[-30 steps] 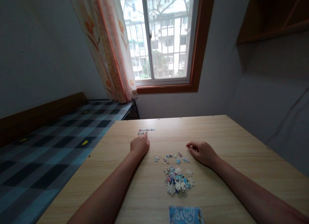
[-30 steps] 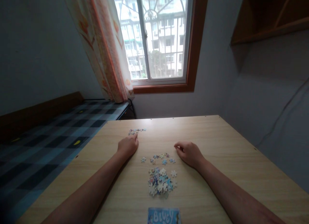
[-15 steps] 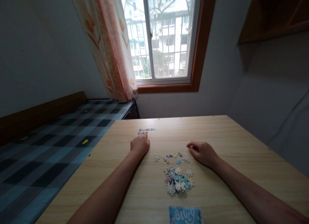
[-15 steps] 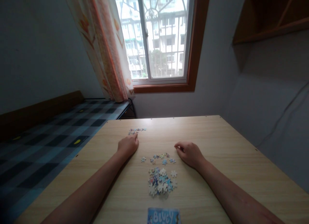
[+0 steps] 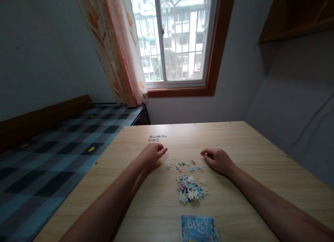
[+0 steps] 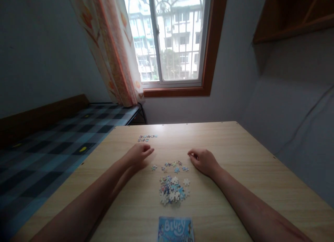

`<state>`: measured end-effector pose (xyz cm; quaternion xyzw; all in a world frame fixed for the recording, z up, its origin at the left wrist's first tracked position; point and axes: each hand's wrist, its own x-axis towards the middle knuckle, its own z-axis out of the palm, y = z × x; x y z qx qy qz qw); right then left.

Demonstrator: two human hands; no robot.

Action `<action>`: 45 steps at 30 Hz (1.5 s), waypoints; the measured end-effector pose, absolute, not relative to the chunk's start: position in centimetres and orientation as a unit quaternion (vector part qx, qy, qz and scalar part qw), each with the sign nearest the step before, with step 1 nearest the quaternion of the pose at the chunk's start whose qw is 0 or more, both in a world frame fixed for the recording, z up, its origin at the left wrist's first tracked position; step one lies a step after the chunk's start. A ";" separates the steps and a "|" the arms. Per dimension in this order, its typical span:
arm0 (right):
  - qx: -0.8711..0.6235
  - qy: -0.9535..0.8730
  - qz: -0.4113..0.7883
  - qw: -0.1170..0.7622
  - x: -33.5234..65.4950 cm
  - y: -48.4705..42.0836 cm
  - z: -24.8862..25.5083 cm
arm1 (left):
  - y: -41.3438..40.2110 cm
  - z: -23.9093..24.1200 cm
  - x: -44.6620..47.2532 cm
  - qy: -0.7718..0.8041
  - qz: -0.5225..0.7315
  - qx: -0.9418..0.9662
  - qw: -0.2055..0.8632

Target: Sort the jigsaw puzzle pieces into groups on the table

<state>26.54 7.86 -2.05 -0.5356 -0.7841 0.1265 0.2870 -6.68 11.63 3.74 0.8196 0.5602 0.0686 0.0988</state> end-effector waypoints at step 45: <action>-0.529 -0.785 0.140 0.290 26.3 7.8 -1.9 | 7.2 3.7 -2.6 0.646 -0.093 0.756 0.043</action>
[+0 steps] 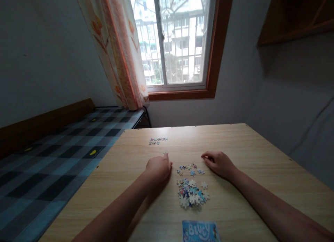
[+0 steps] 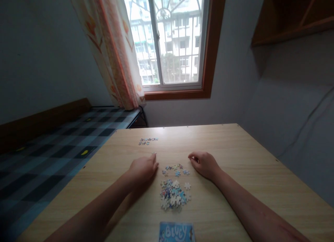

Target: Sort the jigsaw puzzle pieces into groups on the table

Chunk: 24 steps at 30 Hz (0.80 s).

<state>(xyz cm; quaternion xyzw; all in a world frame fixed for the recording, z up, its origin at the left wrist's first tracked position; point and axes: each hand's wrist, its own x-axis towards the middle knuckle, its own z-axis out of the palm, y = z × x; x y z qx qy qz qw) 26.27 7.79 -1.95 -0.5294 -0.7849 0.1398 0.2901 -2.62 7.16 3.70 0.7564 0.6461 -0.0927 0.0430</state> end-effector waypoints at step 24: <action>-0.536 -0.785 0.141 0.275 26.3 7.7 -1.9 | 12.4 1.1 -4.2 0.690 0.038 0.722 -0.008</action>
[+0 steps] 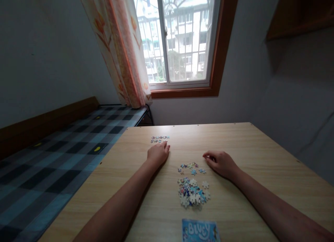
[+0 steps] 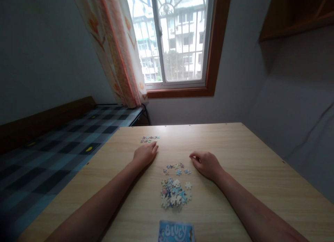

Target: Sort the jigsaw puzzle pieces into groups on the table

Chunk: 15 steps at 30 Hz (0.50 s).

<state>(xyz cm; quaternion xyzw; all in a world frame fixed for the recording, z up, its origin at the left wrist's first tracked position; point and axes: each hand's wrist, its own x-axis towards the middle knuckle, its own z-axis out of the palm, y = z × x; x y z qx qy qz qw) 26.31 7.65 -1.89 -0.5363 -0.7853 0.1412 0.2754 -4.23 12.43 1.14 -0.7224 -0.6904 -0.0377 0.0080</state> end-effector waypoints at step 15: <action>-0.539 -0.785 0.142 0.272 26.3 7.7 -1.7 | 12.3 1.0 -3.8 -0.711 -0.021 -0.703 0.020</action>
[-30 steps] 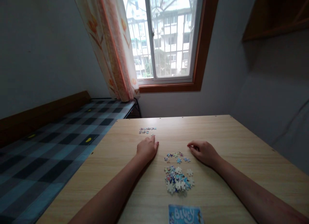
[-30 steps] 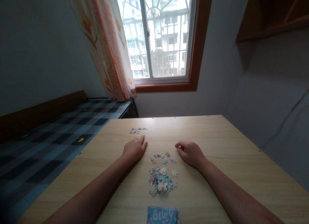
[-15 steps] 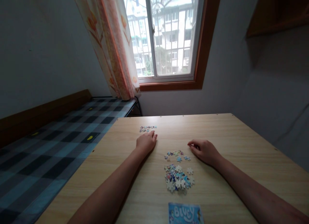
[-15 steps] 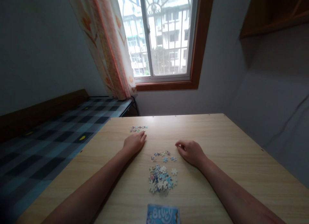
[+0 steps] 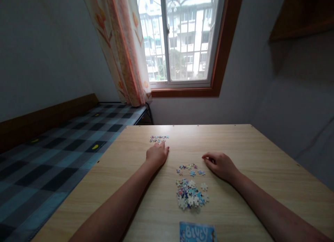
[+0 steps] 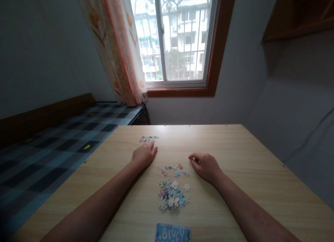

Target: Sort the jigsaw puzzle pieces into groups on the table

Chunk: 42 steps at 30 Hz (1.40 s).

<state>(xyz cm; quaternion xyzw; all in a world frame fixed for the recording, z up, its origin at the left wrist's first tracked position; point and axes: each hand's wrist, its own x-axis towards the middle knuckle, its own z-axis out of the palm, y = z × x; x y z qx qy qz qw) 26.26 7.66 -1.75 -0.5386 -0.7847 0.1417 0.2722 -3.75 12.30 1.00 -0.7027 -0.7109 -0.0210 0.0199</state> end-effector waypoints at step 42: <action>-0.484 -0.807 0.130 0.313 26.5 7.8 -2.2 | 11.0 1.5 -3.0 -0.431 -0.120 -0.892 -0.067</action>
